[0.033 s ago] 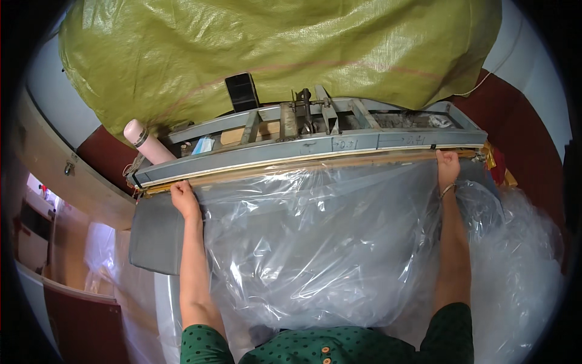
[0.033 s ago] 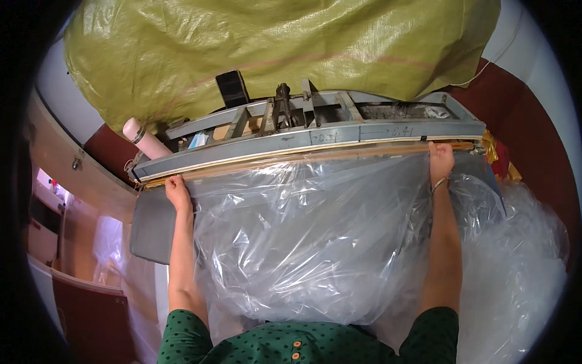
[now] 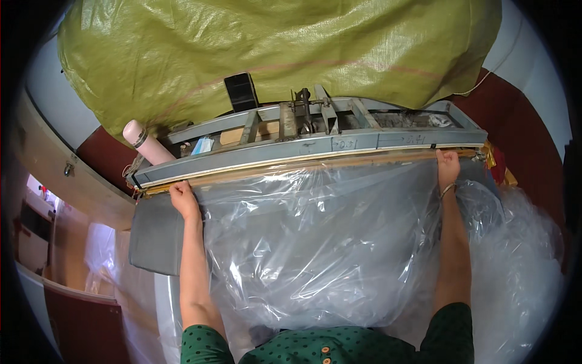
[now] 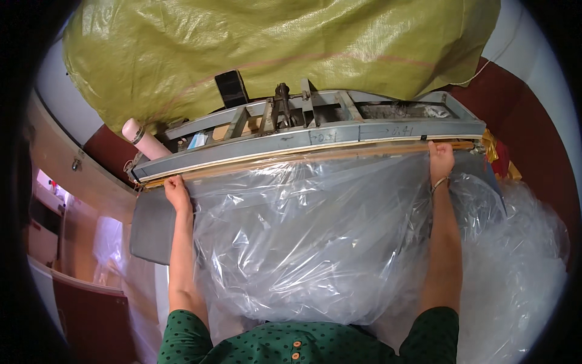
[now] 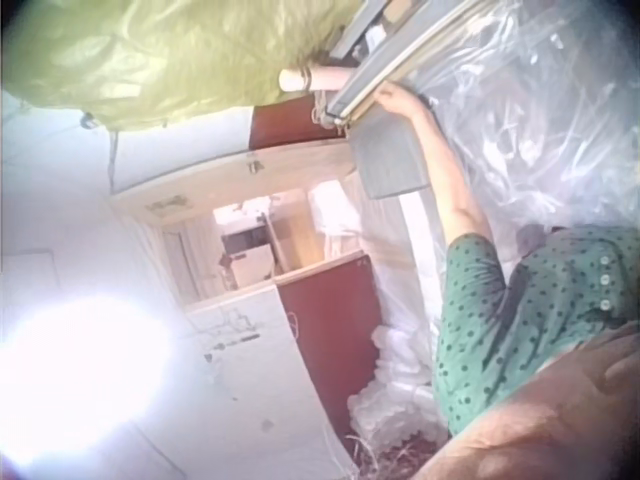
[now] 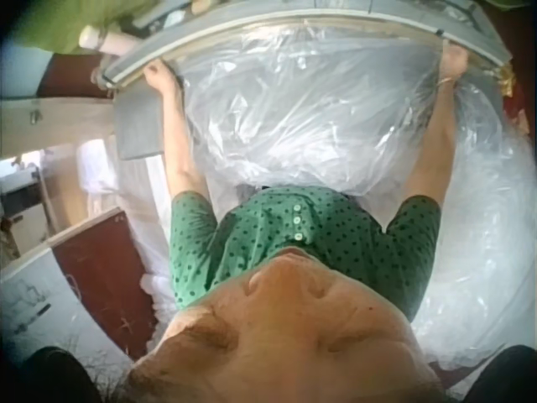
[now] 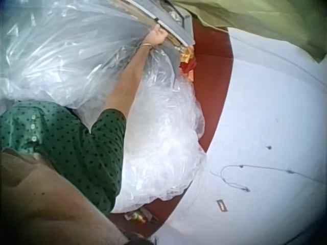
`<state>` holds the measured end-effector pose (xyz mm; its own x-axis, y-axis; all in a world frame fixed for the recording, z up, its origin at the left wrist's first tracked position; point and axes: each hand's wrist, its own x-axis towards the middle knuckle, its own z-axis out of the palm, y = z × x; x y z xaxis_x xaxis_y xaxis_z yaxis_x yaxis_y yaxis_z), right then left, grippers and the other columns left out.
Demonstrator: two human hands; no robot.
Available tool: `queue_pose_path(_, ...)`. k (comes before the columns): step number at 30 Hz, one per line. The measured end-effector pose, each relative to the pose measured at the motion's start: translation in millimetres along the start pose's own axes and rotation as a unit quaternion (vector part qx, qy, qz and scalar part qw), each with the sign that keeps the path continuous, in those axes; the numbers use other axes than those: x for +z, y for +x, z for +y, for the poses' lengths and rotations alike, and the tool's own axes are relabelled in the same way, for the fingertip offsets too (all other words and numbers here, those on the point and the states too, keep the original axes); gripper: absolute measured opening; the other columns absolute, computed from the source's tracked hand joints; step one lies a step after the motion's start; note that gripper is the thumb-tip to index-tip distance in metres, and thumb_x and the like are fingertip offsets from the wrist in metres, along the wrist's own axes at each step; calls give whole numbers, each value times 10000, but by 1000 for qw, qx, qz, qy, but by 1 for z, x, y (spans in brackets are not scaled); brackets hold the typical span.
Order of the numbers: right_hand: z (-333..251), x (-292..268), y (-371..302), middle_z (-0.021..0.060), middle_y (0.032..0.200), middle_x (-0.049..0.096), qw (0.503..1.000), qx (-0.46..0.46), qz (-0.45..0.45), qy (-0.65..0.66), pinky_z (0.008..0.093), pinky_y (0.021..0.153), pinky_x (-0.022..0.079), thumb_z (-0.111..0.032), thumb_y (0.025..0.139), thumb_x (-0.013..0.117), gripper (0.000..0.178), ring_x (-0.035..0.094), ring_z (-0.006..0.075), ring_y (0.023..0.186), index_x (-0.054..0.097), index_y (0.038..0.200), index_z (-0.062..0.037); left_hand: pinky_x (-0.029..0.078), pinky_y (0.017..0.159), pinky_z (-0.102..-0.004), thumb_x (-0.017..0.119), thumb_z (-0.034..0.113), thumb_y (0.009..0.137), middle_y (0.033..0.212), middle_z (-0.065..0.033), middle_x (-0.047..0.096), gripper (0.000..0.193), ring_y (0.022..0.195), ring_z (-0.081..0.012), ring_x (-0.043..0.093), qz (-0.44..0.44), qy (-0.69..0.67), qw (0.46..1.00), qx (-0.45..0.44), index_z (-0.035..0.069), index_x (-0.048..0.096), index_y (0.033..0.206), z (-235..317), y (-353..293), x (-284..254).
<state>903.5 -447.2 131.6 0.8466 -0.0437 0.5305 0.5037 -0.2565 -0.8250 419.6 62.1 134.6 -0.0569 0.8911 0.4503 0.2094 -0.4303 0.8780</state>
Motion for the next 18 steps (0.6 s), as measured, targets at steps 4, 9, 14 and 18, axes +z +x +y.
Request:
queue_pose_path(4, -7, -10, 2, -5, 599, 502, 999, 20, -28, 21, 212, 485, 387, -120, 798, 614, 180, 447, 59, 520, 474, 715, -44, 420, 644, -299, 507, 150, 857, 763, -102, 508, 161, 662, -176, 481, 62, 67, 996, -5, 2, 443, 854, 14, -4, 3)
queue_pose_path(9, -13, -5, 0, 12, 581, 520, 989, 84, -44, 111, 236, 415, 393, -85, 790, 547, 109, 482, 83, 465, 491, 706, -45, 424, 729, -335, 483, 141, 857, 863, -133, 525, 161, 758, -223, 503, 96, 58, 993, -38, -13, 449, 891, -13, 10, -12)
queue_pose_path(14, -15, -16, 0, 19, 609, 542, 992, 79, -61, 76, 216, 454, 400, -93, 794, 571, 132, 499, 72, 502, 496, 700, -40, 374, 910, -356, 548, 174, 843, 1118, -175, 517, 360, 1032, -275, 492, -80, -96, 982, -142, -39, 457, 1119, 27, -29, -50)
queue_pose_path(18, -14, -21, -6, 30, 695, 587, 981, 25, -152, 114, 209, 562, 429, -123, 813, 611, 144, 532, 68, 618, 536, 753, -16, 274, 1022, -374, 621, 243, 801, 1304, -245, 390, 566, 1249, -322, 335, -165, 202, 965, 10, -69, 414, 1225, 25, -81, -95)
